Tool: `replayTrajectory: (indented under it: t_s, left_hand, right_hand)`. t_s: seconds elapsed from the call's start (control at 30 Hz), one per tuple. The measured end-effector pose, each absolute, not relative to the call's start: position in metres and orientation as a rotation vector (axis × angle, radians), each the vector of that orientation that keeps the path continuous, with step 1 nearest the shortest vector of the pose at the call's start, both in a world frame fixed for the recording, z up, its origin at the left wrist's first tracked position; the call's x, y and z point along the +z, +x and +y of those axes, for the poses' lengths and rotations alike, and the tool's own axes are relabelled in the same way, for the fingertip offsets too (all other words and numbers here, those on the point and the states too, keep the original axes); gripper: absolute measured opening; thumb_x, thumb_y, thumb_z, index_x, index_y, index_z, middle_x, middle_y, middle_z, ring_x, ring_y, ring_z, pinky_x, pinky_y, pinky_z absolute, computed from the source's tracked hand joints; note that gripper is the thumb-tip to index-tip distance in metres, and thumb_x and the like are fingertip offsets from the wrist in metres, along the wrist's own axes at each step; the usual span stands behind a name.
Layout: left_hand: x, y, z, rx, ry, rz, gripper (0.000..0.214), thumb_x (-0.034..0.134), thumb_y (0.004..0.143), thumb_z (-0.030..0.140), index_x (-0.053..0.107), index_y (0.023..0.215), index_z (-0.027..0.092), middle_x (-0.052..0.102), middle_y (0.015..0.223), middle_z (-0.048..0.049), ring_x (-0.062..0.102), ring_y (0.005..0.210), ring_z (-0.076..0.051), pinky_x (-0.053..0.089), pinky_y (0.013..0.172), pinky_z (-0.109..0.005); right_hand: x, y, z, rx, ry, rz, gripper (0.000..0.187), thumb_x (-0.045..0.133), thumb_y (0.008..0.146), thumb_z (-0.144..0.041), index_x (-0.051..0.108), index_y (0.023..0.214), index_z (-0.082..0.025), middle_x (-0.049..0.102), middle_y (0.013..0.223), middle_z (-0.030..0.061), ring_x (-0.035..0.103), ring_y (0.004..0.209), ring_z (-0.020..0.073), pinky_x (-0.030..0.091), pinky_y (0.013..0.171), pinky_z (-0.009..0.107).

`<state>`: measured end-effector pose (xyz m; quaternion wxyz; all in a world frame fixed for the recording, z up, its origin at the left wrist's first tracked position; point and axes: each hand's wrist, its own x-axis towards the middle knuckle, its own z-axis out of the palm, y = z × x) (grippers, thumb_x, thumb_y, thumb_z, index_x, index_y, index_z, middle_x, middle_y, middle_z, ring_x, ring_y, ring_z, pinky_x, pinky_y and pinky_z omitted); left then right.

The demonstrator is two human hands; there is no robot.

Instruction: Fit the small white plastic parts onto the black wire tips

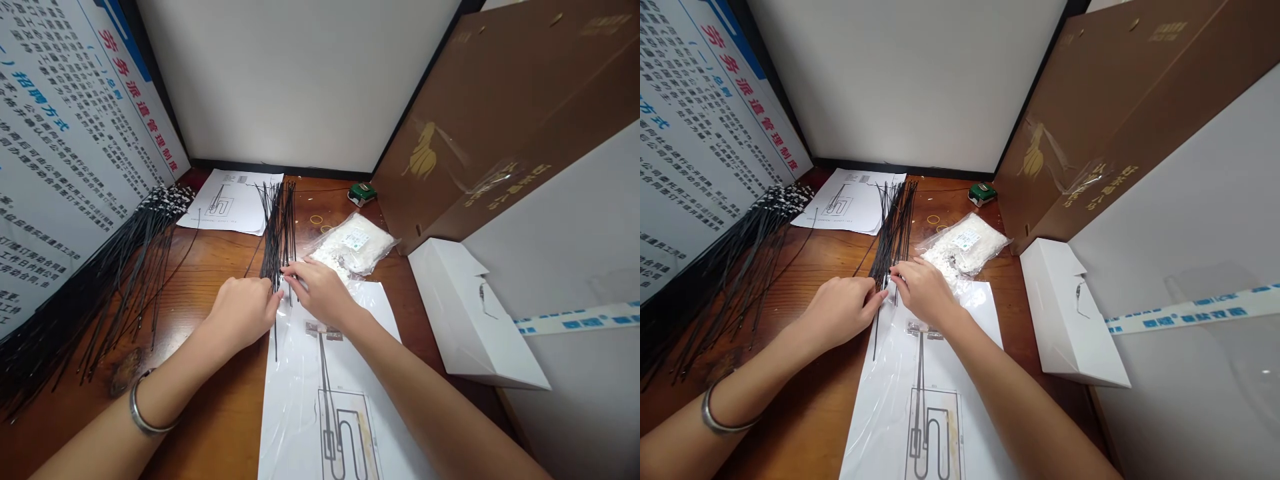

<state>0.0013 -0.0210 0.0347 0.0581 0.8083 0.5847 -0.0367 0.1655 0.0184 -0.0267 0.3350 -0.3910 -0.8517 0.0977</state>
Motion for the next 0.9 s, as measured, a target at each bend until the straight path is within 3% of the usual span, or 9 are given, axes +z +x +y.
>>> replayTrajectory:
  t_s: [0.3,0.67,0.83,0.9]
  left_hand:
    - [0.029,0.007,-0.028,-0.211,2.497,1.685,0.037,0.034,0.089,0.027,0.065,0.073,0.014,0.071,0.076,-0.0138,0.068,0.072,-0.029,0.042,0.064,-0.039]
    - [0.045,-0.017,-0.008,0.312,1.959,1.630,0.043,0.043,0.086,0.054,0.052,0.061,0.019,0.056,0.059,-0.0001,0.049,0.058,-0.016,0.031,0.056,-0.028]
    - [0.044,-0.020,-0.008,0.400,1.817,1.499,0.044,0.047,0.084,0.057,0.052,0.063,0.018,0.049,0.057,0.0026,0.042,0.054,-0.012,0.030,0.053,-0.027]
    - [0.044,-0.016,-0.010,0.404,1.810,1.446,0.043,0.047,0.084,0.055,0.049,0.061,0.018,0.045,0.055,0.0035,0.039,0.051,-0.011,0.029,0.051,-0.026]
  right_hand:
    - [-0.031,0.166,0.023,0.254,-0.989,-2.224,0.013,0.049,0.091,-0.014,0.062,0.090,-0.018,0.074,0.096,0.0066,0.067,0.084,0.0217,0.047,0.093,0.043]
    - [-0.028,0.164,0.023,0.288,-0.967,-1.981,0.013,0.052,0.090,-0.017,0.064,0.092,-0.020,0.074,0.094,0.0071,0.068,0.090,0.0227,0.051,0.088,0.043]
    - [-0.021,0.156,0.014,0.718,-0.879,-1.644,0.011,0.054,0.089,-0.024,0.063,0.094,-0.021,0.071,0.108,0.0076,0.071,0.080,0.0167,0.060,0.072,0.033]
    - [-0.019,0.152,0.011,0.882,-0.829,-1.594,0.010,0.057,0.087,-0.026,0.063,0.091,-0.020,0.072,0.104,0.0081,0.072,0.080,0.0167,0.060,0.070,0.031]
